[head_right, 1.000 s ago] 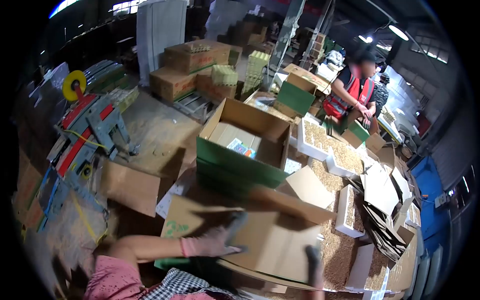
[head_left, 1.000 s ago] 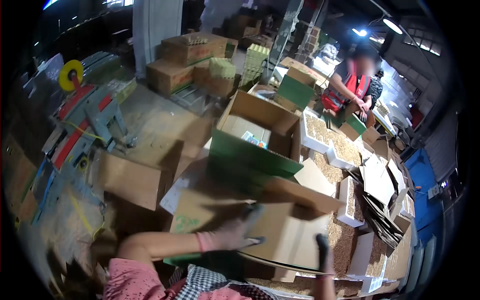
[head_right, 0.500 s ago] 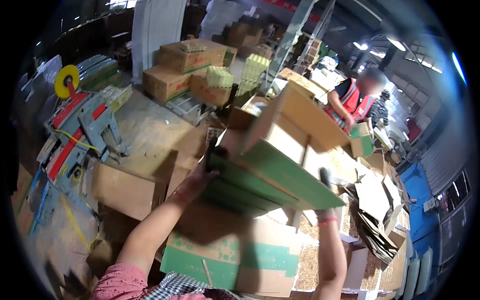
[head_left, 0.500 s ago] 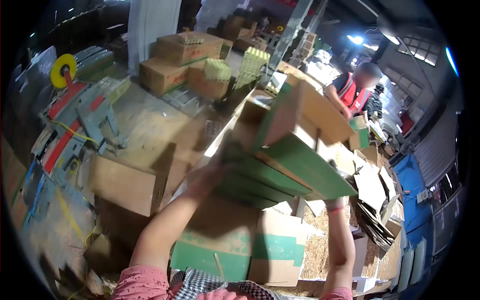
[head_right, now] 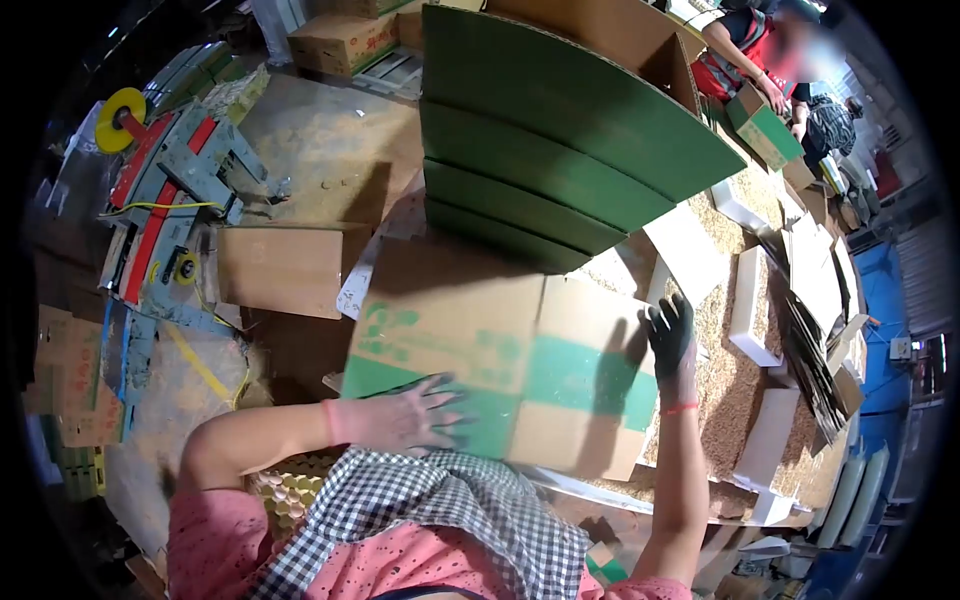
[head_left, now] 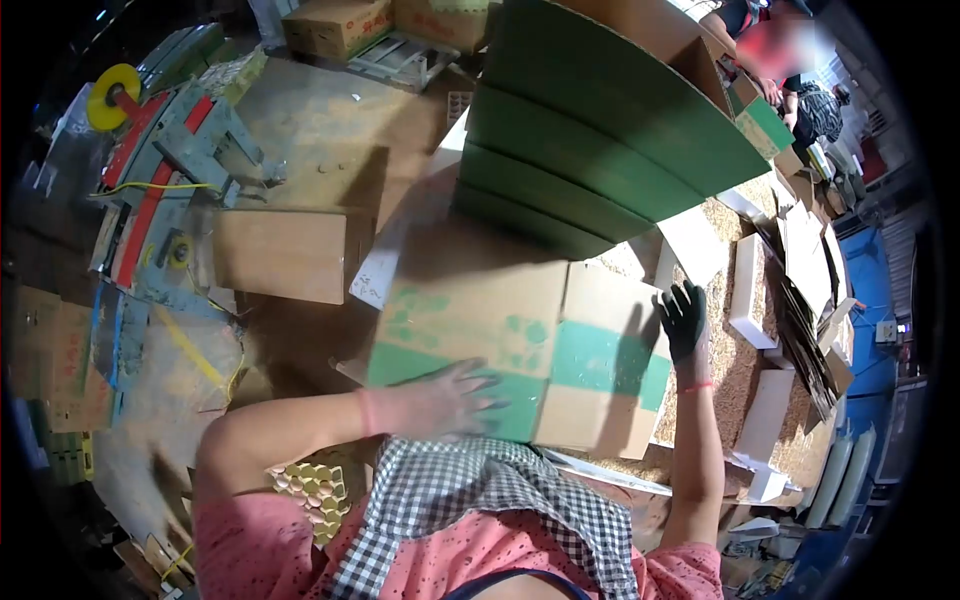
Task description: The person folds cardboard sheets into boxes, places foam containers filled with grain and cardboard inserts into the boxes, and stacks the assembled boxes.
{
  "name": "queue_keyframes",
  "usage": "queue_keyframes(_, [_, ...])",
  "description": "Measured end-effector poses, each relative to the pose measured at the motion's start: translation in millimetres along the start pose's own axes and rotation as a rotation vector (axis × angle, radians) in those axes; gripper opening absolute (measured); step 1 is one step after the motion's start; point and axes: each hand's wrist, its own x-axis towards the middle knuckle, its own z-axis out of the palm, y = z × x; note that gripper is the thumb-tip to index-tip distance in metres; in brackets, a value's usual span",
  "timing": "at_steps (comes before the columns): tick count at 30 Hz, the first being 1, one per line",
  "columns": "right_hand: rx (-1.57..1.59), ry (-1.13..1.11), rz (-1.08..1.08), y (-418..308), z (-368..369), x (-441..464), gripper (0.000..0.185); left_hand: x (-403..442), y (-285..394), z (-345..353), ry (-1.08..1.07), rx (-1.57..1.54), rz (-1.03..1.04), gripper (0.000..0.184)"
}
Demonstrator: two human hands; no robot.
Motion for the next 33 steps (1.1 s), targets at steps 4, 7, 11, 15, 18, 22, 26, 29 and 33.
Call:
queue_keyframes(4, [-0.351,-0.061,-0.050,-0.2,-21.7,-35.3,0.051,-128.2,30.9,-53.1,-0.686,-0.354,-0.498,0.027])
queue_keyframes(7, [-0.451,-0.096,-0.198,-4.8,-1.3,-53.9,0.049,-172.1,18.6,-56.0,-0.556,-0.721,-0.983,0.033])
queue_keyframes(11, [-0.982,-0.221,-0.542,-6.3,64.2,-84.8,0.061,-177.0,-59.3,-0.3,1.141,-2.015,-1.329,0.046])
queue_keyframes(15, [-1.140,-0.123,-0.416,54.4,70.7,-65.5,0.067,-84.3,-66.3,22.9,1.139,-1.650,-1.235,0.048])
queue_keyframes(18, [-0.356,0.025,-0.294,6.1,41.0,-50.4,0.062,-45.8,-43.2,-26.6,1.319,-1.266,-1.124,0.046])
queue_keyframes(22, [-0.175,-0.004,-0.693,-128.0,54.4,-87.2,0.049,-5.9,-22.8,-84.4,1.657,-0.777,-0.574,0.069])
queue_keyframes(26, [-0.142,-0.077,-0.713,-125.9,28.7,-86.1,0.045,41.9,43.7,-169.2,1.049,0.513,-0.641,0.078])
queue_keyframes(29, [-0.215,-0.045,-0.753,-101.6,22.9,-92.1,0.046,79.0,69.2,-213.8,0.655,0.840,-0.267,0.068])
queue_keyframes(33, [-1.397,0.141,-1.392,-157.9,88.8,-145.1,0.071,84.1,44.1,-224.1,0.095,0.237,-0.568,0.066])
